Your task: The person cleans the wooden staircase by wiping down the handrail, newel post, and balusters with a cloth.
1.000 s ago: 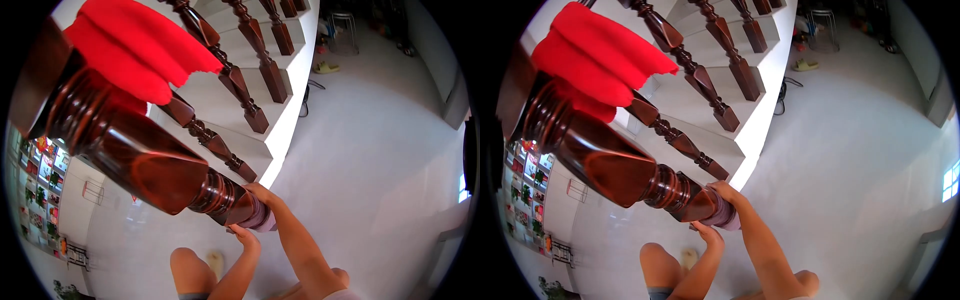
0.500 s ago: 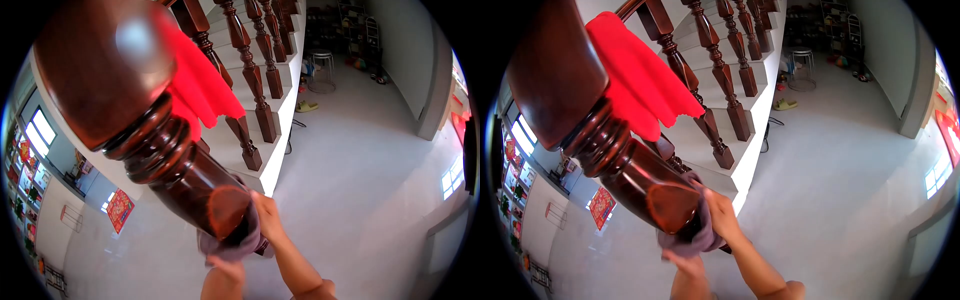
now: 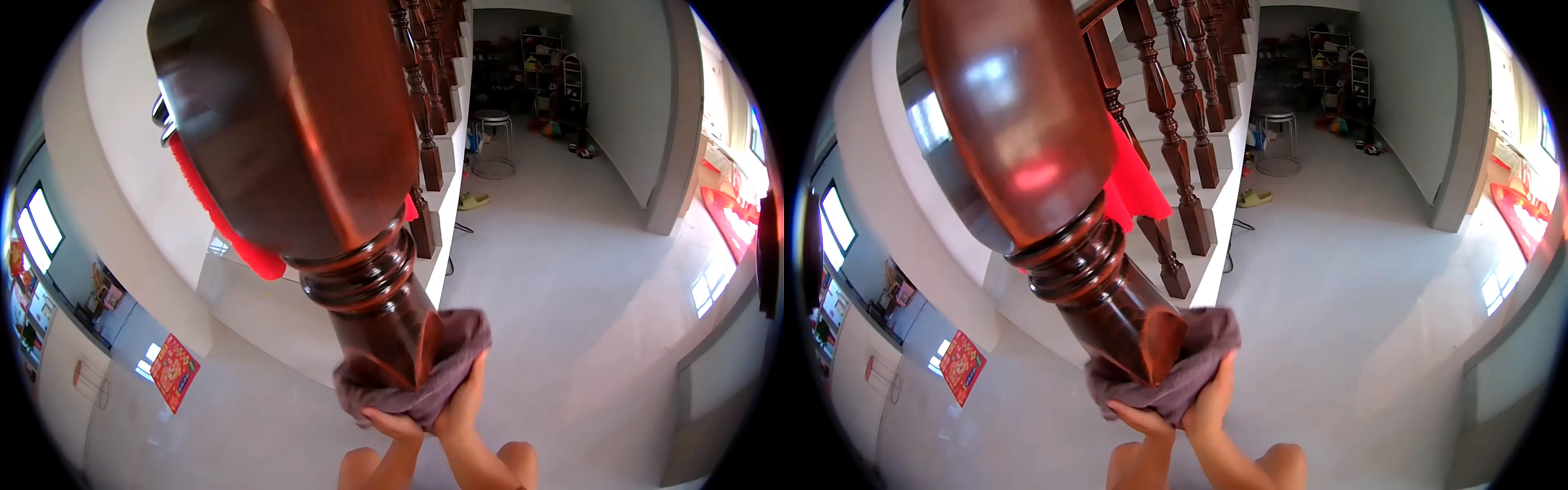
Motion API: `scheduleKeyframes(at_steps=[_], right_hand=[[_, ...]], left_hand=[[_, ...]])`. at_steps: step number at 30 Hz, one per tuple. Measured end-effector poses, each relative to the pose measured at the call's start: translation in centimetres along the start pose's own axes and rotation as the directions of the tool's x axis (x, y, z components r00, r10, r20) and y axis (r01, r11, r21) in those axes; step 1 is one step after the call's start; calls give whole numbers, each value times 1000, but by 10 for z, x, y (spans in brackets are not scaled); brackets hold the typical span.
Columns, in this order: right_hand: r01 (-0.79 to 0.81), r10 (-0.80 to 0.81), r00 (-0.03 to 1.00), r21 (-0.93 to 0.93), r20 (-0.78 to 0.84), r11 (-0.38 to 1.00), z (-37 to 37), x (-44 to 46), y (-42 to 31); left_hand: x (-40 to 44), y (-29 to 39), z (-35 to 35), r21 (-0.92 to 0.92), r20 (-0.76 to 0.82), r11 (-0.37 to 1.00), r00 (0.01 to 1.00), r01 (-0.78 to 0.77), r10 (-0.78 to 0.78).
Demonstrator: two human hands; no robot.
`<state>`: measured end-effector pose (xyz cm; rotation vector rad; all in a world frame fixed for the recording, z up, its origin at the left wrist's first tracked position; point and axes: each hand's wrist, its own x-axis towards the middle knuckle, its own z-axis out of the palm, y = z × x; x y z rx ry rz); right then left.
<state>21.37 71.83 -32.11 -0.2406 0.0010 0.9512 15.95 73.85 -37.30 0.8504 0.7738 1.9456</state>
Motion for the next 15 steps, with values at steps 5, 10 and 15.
scheduleKeyframes(at_steps=[5, 10, 15], right_hand=[[425, -201, 904, -745, 377, 514, 82, 33, -29], [595, -137, 780, -655, 611, 465, 175, 57, -48], [103, 327, 803, -655, 499, 748, 173, 58, -46]], left_hand=[[44, 82, 53, 90, 433, 823, 766, -561, 475], [90, 139, 89, 48, 531, 956, 818, -291, 223], [105, 137, 98, 82, 536, 845, 739, -528, 409]])
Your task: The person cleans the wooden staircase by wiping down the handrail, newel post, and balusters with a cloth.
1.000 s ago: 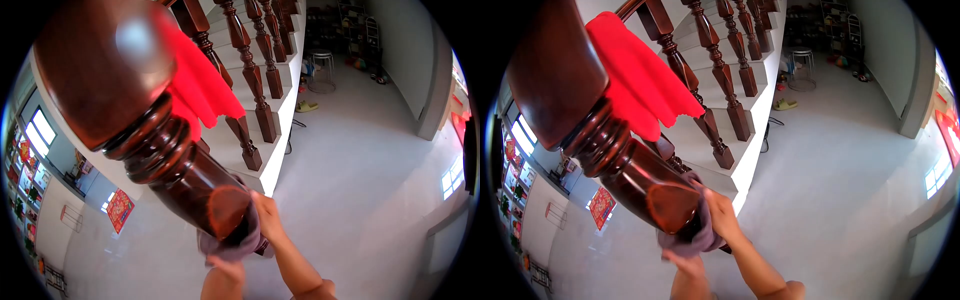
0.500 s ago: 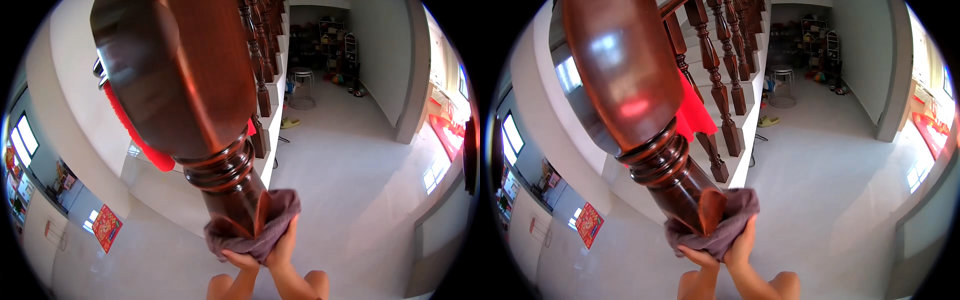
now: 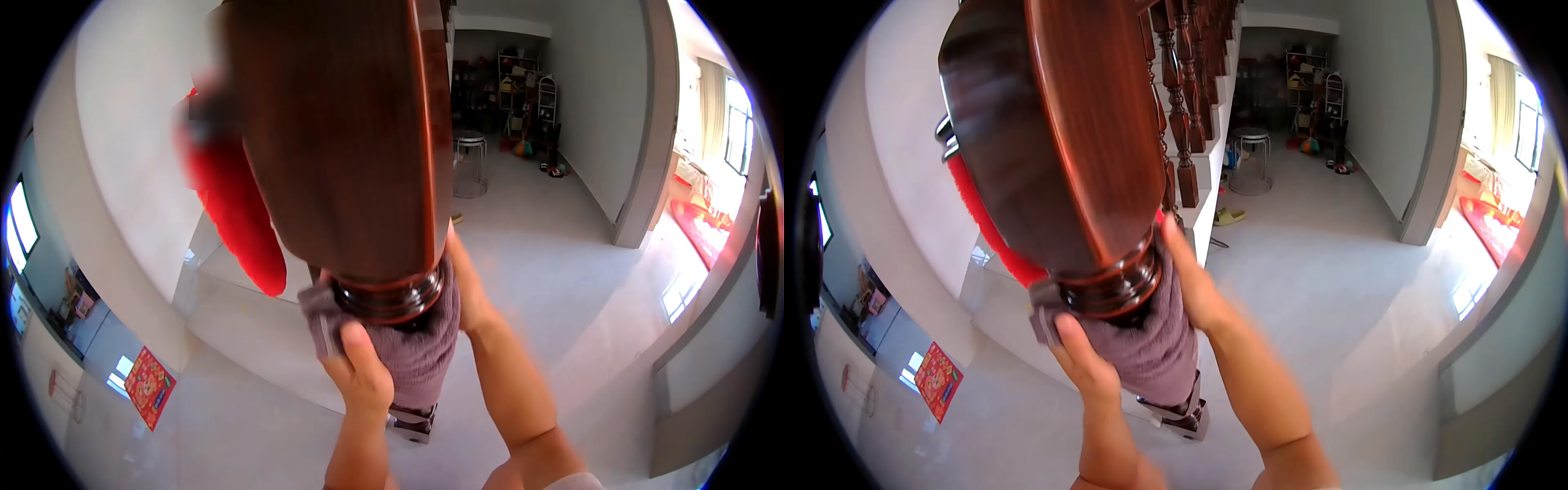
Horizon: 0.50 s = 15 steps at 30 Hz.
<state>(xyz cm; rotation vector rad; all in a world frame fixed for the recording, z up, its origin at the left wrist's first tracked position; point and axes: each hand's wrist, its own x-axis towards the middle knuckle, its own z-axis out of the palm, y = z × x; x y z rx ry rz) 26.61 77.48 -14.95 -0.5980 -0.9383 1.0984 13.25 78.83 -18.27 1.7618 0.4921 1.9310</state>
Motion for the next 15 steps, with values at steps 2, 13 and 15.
scheduleKeyframes(at_steps=[2, 13, 15], right_hand=[[14, 1, 996, -160, 92, 987, -22, 4, 16], [-361, 264, 881, -197, -394, 912, -8, -16, 13], [-364, 219, 830, -201, -513, 909, 10, -29, 0]], left_hand=[[-6, -9, -2, 42, -5, 998, 999, -52, 52], [-23, 27, -2, 22, -115, 783, 779, 622, -616], [-26, 26, -5, -25, -149, 667, 657, 745, -739]])
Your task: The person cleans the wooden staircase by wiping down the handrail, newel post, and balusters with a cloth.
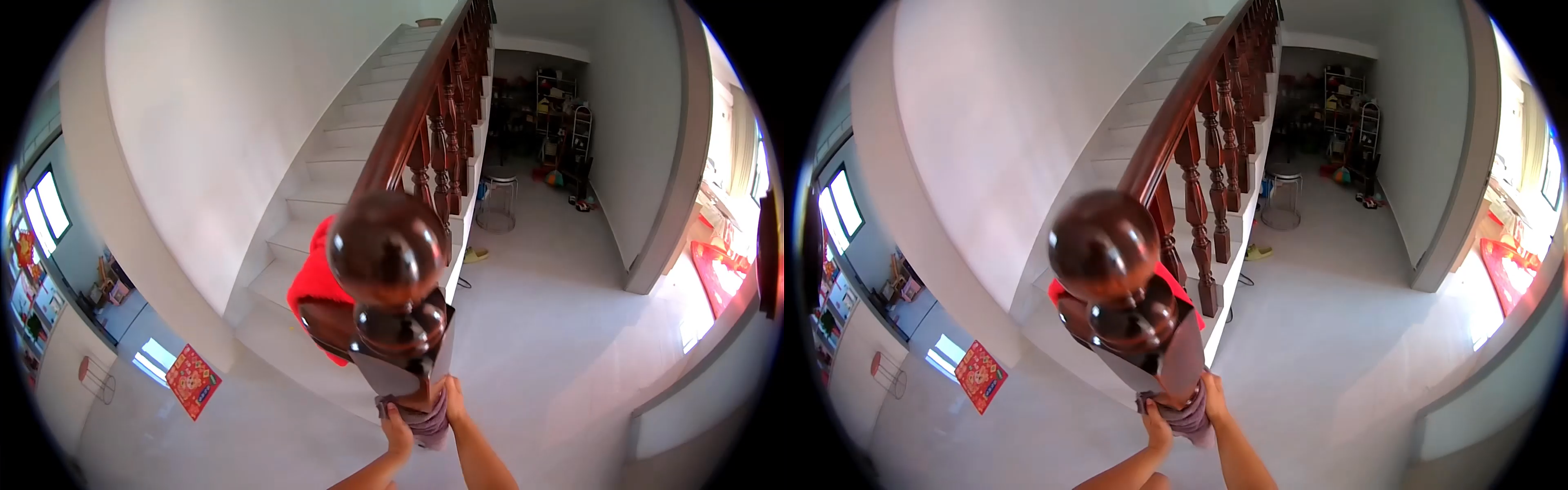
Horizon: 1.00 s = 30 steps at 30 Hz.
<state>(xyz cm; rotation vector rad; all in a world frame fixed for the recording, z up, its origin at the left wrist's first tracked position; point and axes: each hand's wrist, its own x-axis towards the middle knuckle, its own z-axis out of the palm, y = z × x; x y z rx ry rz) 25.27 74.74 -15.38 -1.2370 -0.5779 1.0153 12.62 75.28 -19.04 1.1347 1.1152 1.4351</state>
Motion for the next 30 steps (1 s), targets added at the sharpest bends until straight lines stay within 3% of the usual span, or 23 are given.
scheduleKeyframes(at_steps=[2, 3, 4, 6, 7, 10, 11, 12, 13, 14, 16, 17, 19, 20, 21, 22, 25, 26, 27, 28, 29, 30], right_hand=[[-16, 16, 1000, 8, -15, 1000, -2, -23, -15], [-57, 60, 995, 41, -82, 998, 1, -33, -17], [-53, 87, 989, 255, -122, 965, 4, -43, -17], [13, 143, 970, 633, -194, 774, 7, -58, -23], [58, 168, 946, 658, -276, 751, 23, -92, -90], [267, 51, 798, 429, -600, 863, 58, -93, -148], [218, -168, 730, -8, -662, 976, 60, -86, -152], [150, -220, 784, -168, -580, 974, 59, -82, -161], [108, -270, 829, -333, -490, 937, 62, -77, -177], [114, -214, 897, -268, -386, 957, 66, -78, -200], [119, -157, 964, -178, -216, 977, 75, -83, -227], [153, -200, 949, -198, -245, 968, 73, -93, -219], [242, -162, 908, 170, -385, 955, 85, -129, -197], [286, -192, 908, 216, -372, 934, 87, -142, -190], [333, -173, 894, 355, -413, 874, 100, -148, -196], [433, -280, 868, 347, -411, 832, 107, -152, -210], [644, -544, 751, 230, -374, 730, 117, -135, -251], [686, -603, 718, 205, -349, 698, 117, -123, -259], [694, -755, 610, -299, -238, 655, 128, -110, -287], [576, -843, 536, -714, -37, 398, 142, -100, -316], [587, -827, 561, -714, 21, 380, 143, -98, -328], [601, -809, 583, -710, 78, 365, 142, -95, -336]], left_hand=[[0, 7, 2, 25, -12, 991, 992, 128, -128], [3, 21, -3, 46, 66, 974, 972, 222, -224], [4, 36, -6, -41, 107, 955, 952, 293, -287], [5, 76, -7, -208, 205, 876, 895, 435, -395], [2, 133, 0, -421, 193, 753, 861, 507, -471], [-3, 179, 9, -332, 17, 846, 899, 418, -438], [-3, 195, 9, -360, 56, 850, 918, 385, -392], [1, 205, 11, -433, 108, 851, 954, 299, -280], [7, 219, 13, -318, 114, 857, 913, 406, -391], [10, 231, 13, -202, 104, 838, 862, 507, -496], [15, 214, 1, -40, 255, 908, 883, 418, -395], [14, 205, -8, 32, 329, 933, 877, 359, -349], [23, 193, -24, 30, 478, 946, 827, 322, -296], [28, 193, -29, 25, 547, 954, 795, 298, -263], [33, 204, -33, 69, 546, 919, 756, 388, -360], [35, 218, -36, 64, 528, 925, 774, 375, -350], [33, 248, -37, 44, 481, 980, 856, 196, -192], [35, 251, -37, 105, 489, 975, 844, 195, -222], [36, 255, -41, 170, 493, 964, 829, 205, -263], [42, 259, -43, 228, 496, 953, 818, 202, -292], [53, 263, -47, 246, 515, 942, 792, 229, -327], [67, 273, -53, 344, 563, 926, 755, 154, -335]])
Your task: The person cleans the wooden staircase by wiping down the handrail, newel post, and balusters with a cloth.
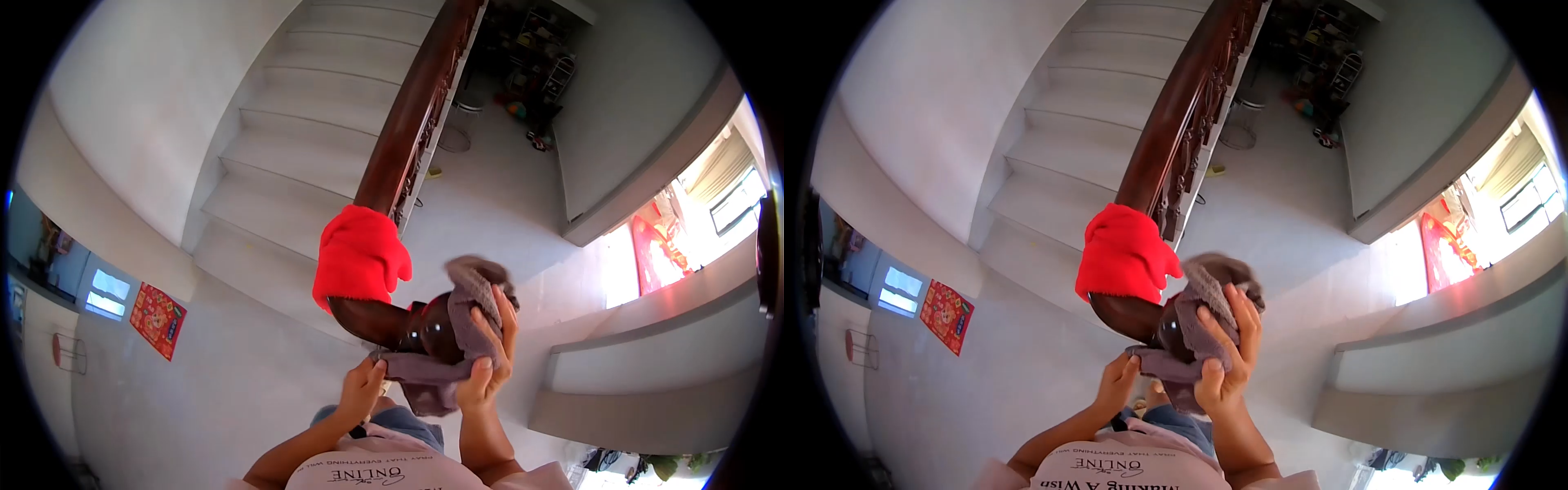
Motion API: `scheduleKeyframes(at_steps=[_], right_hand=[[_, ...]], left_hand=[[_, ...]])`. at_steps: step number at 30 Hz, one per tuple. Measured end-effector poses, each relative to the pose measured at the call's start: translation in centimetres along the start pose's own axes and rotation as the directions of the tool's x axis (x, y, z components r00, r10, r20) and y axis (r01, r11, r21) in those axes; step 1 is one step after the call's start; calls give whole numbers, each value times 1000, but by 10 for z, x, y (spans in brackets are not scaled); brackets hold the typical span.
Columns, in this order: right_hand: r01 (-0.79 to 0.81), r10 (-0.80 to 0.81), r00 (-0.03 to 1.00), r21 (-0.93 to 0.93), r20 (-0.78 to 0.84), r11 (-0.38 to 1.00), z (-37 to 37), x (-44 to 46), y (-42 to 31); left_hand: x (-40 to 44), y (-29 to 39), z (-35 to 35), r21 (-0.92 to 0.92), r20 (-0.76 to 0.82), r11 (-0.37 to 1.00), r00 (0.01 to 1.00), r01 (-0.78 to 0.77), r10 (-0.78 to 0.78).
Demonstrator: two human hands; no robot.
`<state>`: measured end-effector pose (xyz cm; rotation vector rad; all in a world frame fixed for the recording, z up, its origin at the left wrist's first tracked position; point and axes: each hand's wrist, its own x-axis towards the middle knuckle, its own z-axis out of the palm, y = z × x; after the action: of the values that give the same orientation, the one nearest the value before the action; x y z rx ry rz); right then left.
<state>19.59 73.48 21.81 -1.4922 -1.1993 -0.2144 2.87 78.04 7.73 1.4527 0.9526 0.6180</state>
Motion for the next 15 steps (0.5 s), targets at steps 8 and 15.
scheduleKeyframes(at_steps=[8, 15], right_hand=[[54, -29, 986, -145, 165, 988, -6, 20, -15], [184, 100, 930, -682, 355, 708, 46, 41, -64]], left_hand=[[50, 44, -67, 173, -40, 953, 965, -250, 260], [159, 56, -106, -247, 22, 956, 985, -159, 170]])
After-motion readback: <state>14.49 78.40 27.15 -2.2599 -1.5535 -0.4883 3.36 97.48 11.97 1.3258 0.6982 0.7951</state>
